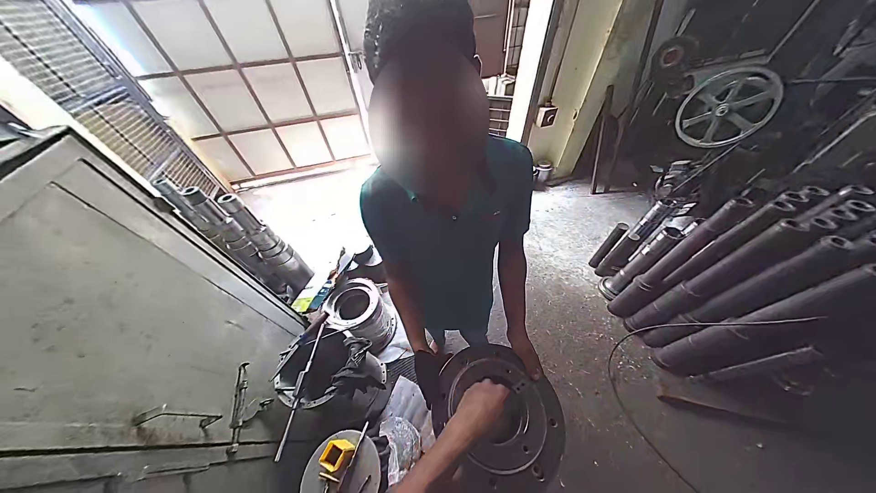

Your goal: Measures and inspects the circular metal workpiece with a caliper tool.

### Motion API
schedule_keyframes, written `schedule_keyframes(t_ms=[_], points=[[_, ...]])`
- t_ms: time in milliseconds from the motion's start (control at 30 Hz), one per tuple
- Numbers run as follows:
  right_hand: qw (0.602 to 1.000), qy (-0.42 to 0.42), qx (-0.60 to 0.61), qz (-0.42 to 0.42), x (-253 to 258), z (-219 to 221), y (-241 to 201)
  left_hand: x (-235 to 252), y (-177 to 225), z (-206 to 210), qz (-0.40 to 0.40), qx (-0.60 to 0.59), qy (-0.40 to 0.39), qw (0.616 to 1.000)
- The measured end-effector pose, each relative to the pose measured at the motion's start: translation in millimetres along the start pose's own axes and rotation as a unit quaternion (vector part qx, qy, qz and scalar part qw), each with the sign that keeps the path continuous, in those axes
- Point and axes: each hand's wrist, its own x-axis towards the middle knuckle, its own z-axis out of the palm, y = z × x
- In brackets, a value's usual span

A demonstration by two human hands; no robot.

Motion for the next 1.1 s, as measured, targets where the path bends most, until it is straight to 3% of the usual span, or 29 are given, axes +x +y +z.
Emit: schedule_keyframes(t_ms=[67, 133, 200, 300, 367, 467, 533, 600, 667, 733, 800, 867, 933, 967, 1033, 1100], points=[[0.996, -0.031, -0.07, 0.045, 2, -6, -26, -14, 14, -1, -0.004, 0.071, -0.053, 0.996], [0.981, -0.12, -0.151, -0.023, -1, -30, -31, -49, -11, 2, -0.025, 0.031, 0.026, 0.999], [0.957, -0.063, -0.205, -0.194, 1, -67, -20, -89, -54, 18, -0.06, -0.051, 0.174, 0.982], [0.861, 0.105, -0.351, -0.354, 31, -119, -13, -141, -99, 81, -0.078, -0.18, 0.298, 0.934], [0.816, 0.123, -0.445, -0.349, 60, -149, -15, -144, -87, 120, -0.081, -0.285, 0.382, 0.875], [0.834, 0.062, -0.489, -0.247, 49, -159, -23, -121, -77, 137, -0.115, -0.39, 0.501, 0.764], [0.859, 0.037, -0.478, -0.18, 18, -153, -16, -102, -80, 116, -0.117, -0.466, 0.516, 0.71], [0.919, -0.039, -0.377, -0.112, -6, -140, -4, -75, -89, 77, -0.091, -0.509, 0.449, 0.728], [0.974, -0.142, -0.171, -0.04, -12, -106, 16, -40, -92, 40, -0.044, -0.436, 0.331, 0.836], [0.994, -0.109, -0.009, 0.021, -11, -52, 21, -9, -71, 12, 0.031, -0.279, 0.181, 0.943], [0.994, -0.032, 0.075, 0.07, 0, -10, 8, 5, -45, -2, 0.078, -0.124, 0.062, 0.987], [0.992, -0.079, 0.063, 0.075, 7, -9, -5, -9, -33, -3, 0.058, -0.059, 0.03, 0.996], [0.985, -0.17, -0.015, 0.0, 4, -44, -6, -45, -45, 4, 0.015, -0.091, 0.09, 0.992], [0.98, -0.168, -0.079, -0.066, 4, -63, -6, -66, -59, 13, -0.008, -0.126, 0.137, 0.982], [0.957, -0.077, -0.163, -0.227, 9, -94, -10, -111, -94, 49, -0.021, -0.204, 0.223, 0.953], [0.893, 0.053, -0.267, -0.358, 35, -122, -19, -146, -112, 92, 0.0, -0.308, 0.267, 0.913]])
